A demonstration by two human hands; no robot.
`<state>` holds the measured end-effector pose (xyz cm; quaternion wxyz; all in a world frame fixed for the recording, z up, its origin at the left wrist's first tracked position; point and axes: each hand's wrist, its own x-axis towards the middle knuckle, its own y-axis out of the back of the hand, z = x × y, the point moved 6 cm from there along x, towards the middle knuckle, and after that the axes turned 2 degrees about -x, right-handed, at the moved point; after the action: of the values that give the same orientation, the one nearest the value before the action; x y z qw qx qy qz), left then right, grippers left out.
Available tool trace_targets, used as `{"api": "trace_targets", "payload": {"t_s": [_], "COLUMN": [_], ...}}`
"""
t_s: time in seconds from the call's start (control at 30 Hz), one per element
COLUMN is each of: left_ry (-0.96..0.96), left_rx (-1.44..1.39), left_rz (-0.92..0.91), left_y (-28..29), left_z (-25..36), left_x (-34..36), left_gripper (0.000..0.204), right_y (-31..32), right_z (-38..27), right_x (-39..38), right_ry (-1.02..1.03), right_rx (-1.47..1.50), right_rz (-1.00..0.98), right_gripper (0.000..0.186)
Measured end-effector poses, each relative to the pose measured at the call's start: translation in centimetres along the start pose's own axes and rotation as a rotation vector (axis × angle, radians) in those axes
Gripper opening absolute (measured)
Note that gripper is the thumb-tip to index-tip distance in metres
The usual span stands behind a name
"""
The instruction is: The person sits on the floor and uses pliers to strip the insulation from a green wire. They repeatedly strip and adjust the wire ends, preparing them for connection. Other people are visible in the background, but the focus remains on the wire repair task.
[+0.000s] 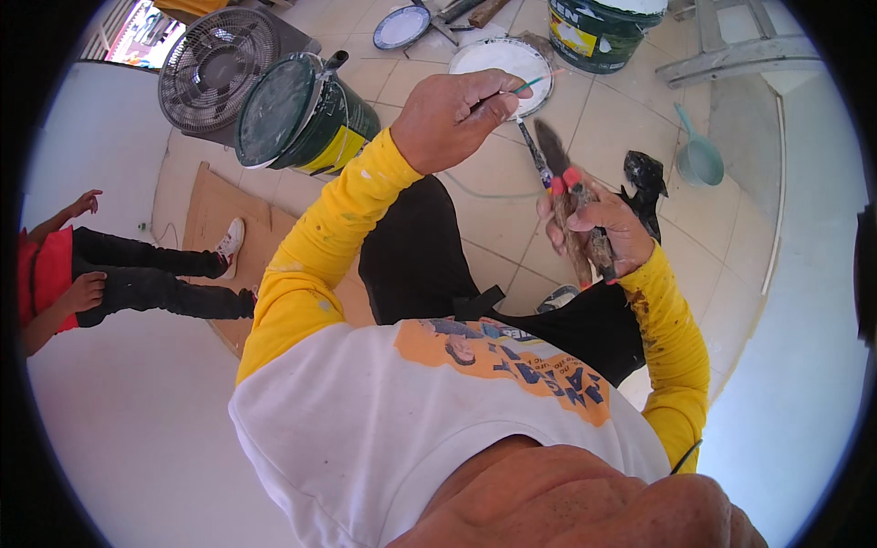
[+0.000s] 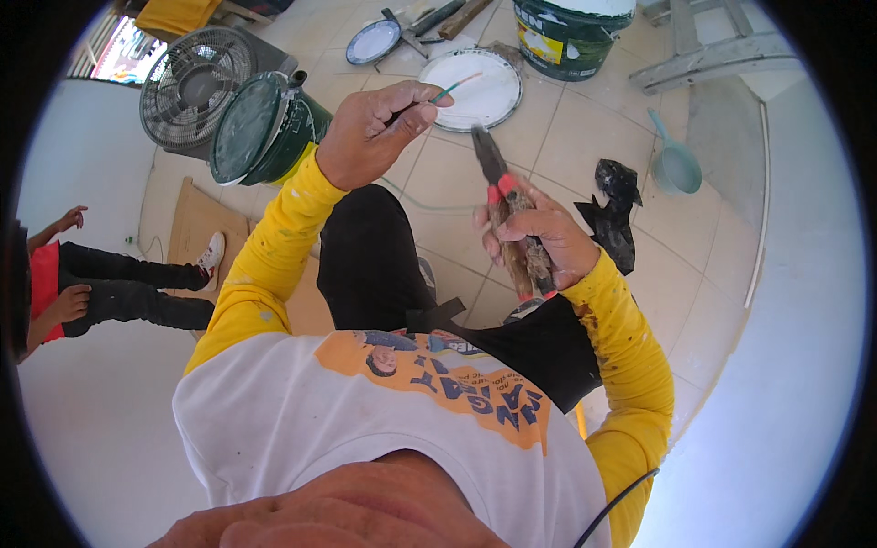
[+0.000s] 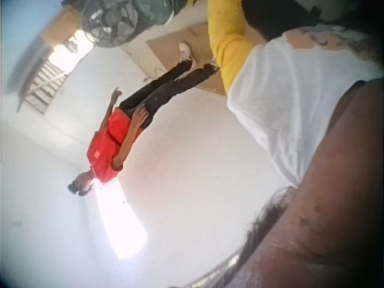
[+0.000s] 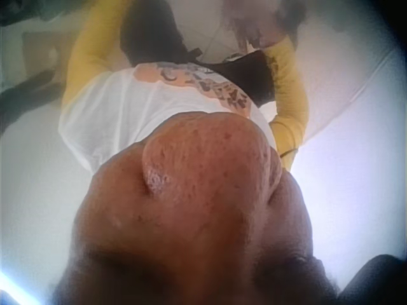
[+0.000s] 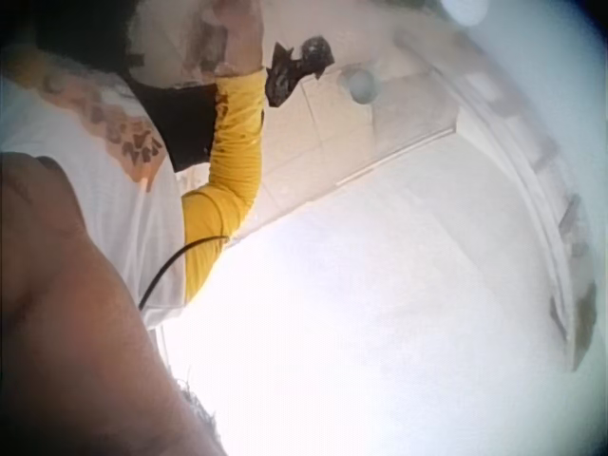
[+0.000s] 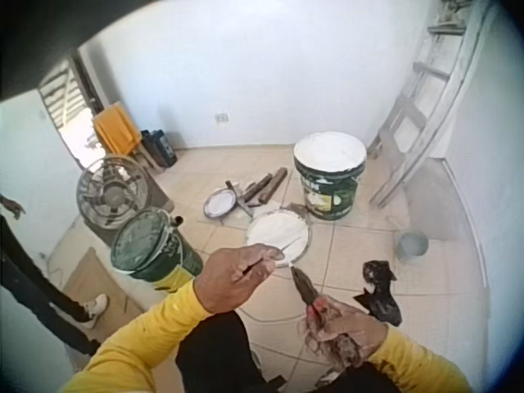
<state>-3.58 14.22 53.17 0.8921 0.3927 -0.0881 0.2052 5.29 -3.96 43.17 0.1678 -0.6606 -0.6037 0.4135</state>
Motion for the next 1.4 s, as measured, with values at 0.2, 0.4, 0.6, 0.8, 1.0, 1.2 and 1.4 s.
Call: {"api": "trace_targets", "payload": {"t_s": [0.2, 0.4, 0.6, 0.8, 1.0, 1.2, 1.4], "left_ry": [0.088, 0.138, 0.12, 0.254, 0.21, 0.37, 0.39], "left_rx": [-0.168, -0.194, -0.28, -0.458, -0.337, -0.538, -0.352], "left_rz": [0.132, 0.17, 0.303, 0.303, 0.359, 0.283, 0.161], "left_y": [-0.4, -3.8, -1.9, -0.4, 2.2, -5.1, -11.6], "left_z": [-1.1, -2.2, -1.8, -3.7, -2.1, -7.3, -10.8], "left_x": [-0.3, -0.9, -1.5, -2.0, -0.4, -3.3, -4.0], "left_gripper": [0.02, 0.025, 0.016, 0.016, 0.02, 0.021, 0.026], "right_y": [2.2, 7.6, 2.7, -9.3, -0.3, 3.3, 3.8], "right_z": [-0.1, -11.3, -14.8, -15.3, -11.0, -7.1, -7.3], "right_x": [1.6, 7.4, 6.0, -1.3, 4.7, 7.9, 8.5], "right_ry": [0.017, 0.263, 0.631, 1.252, 0.515, 0.201, 0.276], "right_rx": [-0.019, -0.041, -0.489, -0.774, -0.467, -0.216, -0.433], "right_rz": [0.11, 0.188, 0.339, 0.169, 0.207, 0.256, 0.26], "right_gripper": [0.044, 0.017, 0.032, 0.056, 0.052, 0.033, 0.032]}}
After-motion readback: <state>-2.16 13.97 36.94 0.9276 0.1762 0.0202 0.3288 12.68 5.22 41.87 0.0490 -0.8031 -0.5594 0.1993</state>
